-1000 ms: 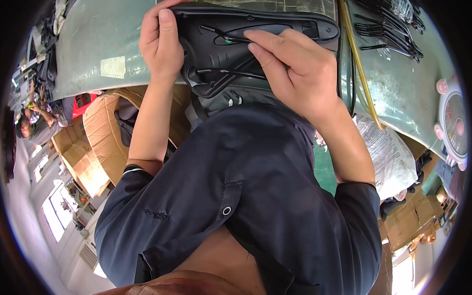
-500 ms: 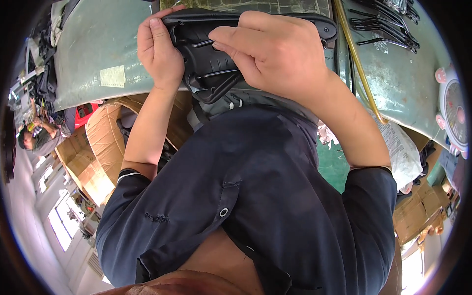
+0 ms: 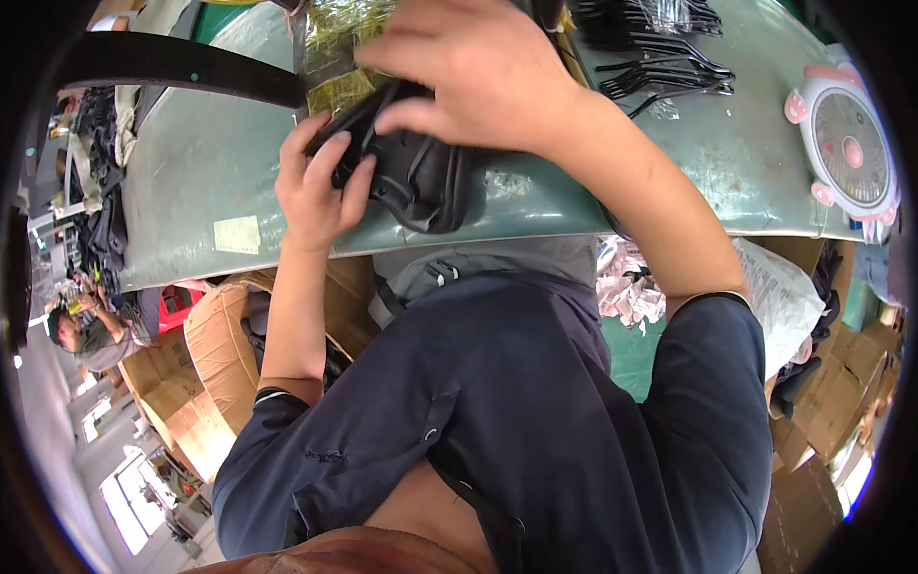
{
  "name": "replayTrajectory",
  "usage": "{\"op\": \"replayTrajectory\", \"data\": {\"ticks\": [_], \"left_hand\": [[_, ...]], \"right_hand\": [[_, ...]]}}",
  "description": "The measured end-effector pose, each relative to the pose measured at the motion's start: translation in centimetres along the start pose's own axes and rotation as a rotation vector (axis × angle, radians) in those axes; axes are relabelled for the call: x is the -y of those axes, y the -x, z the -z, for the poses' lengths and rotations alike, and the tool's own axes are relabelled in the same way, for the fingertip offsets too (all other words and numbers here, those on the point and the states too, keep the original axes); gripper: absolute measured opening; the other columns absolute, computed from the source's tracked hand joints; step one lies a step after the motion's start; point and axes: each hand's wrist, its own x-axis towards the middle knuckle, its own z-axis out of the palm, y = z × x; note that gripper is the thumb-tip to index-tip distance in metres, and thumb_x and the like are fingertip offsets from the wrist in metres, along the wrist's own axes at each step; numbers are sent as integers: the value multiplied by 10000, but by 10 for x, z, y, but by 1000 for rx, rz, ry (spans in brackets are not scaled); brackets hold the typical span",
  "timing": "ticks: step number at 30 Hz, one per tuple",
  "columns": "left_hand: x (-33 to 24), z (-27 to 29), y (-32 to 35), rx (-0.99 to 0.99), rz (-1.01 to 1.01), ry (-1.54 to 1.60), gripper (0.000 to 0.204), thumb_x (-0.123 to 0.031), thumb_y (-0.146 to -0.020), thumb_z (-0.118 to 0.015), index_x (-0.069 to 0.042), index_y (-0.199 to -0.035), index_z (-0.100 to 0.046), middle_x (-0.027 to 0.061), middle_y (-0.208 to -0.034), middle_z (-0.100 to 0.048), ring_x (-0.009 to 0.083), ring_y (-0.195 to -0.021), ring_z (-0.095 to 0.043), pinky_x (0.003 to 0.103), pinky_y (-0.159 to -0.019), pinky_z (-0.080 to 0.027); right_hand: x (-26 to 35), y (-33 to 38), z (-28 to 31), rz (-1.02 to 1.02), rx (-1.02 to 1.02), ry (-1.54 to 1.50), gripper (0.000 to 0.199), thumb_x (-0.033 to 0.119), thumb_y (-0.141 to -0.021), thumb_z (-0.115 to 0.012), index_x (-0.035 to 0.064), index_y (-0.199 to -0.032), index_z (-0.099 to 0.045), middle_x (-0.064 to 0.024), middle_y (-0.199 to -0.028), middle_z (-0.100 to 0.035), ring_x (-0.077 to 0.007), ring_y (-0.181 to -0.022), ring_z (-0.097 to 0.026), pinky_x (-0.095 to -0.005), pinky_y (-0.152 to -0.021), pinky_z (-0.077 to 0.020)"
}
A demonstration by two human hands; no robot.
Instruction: Assembling bicycle seats by manually inserting rails and using a press machine to secure components.
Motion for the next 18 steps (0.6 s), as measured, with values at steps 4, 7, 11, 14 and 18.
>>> {"op": "replayTrajectory", "data": {"ticks": [4, 7, 11, 14, 18], "left_hand": [[-46, -17, -17, -164, 276, -76, 340, -218, -865, -862, -60, -1125, -709, 242, -1270, -614, 417, -1109, -646, 472, -906, -549], [-61, -23, -39, -113, 324, -174, 231, -209, -886, -835, -31, -974, -717, 235, -1225, -644, 414, -1137, -628, 461, -953, -514], [-23, -51, -61, -186, 250, -10, 244, -169, -900, -806, 13, -796, -682, 228, -1272, -684, 425, -1093, -657, 473, -939, -524], [9, -65, -76, -205, 204, -53, 222, -134, -910, -783, 22, -796, -673, 208, -1224, -708, 405, -1023, -680, 456, -903, -544], [19, -69, -78, -225, 220, 1, 230, -112, -919, -767, 18, -766, -655, 203, -1213, -717, 392, -1000, -697, 428, -855, -567]], "right_hand": [[42, 24, -9, -653, 93, 58, 634, 362, -840, -840, -30, -1294, -633, -238, -1149, -675, -421, -1014, -708, -478, -826, -599], [42, 41, -28, -584, 51, 54, 540, 278, -863, -788, -27, -1279, -630, -227, -1097, -680, -403, -954, -729, -463, -801, -616], [19, 31, -49, -615, -91, 156, 403, 213, -842, -767, 64, -1205, -674, -119, -948, -697, -336, -839, -736, -442, -698, -614], [-9, 15, -69, -561, -204, 227, 331, 223, -828, -774, 98, -1120, -682, -100, -897, -689, -327, -801, -732, -428, -644, -604], [-14, 13, -78, -601, -227, 203, 276, 319, -852, -798, 113, -995, -682, -82, -855, -678, -328, -770, -724, -426, -625, -595]]}}
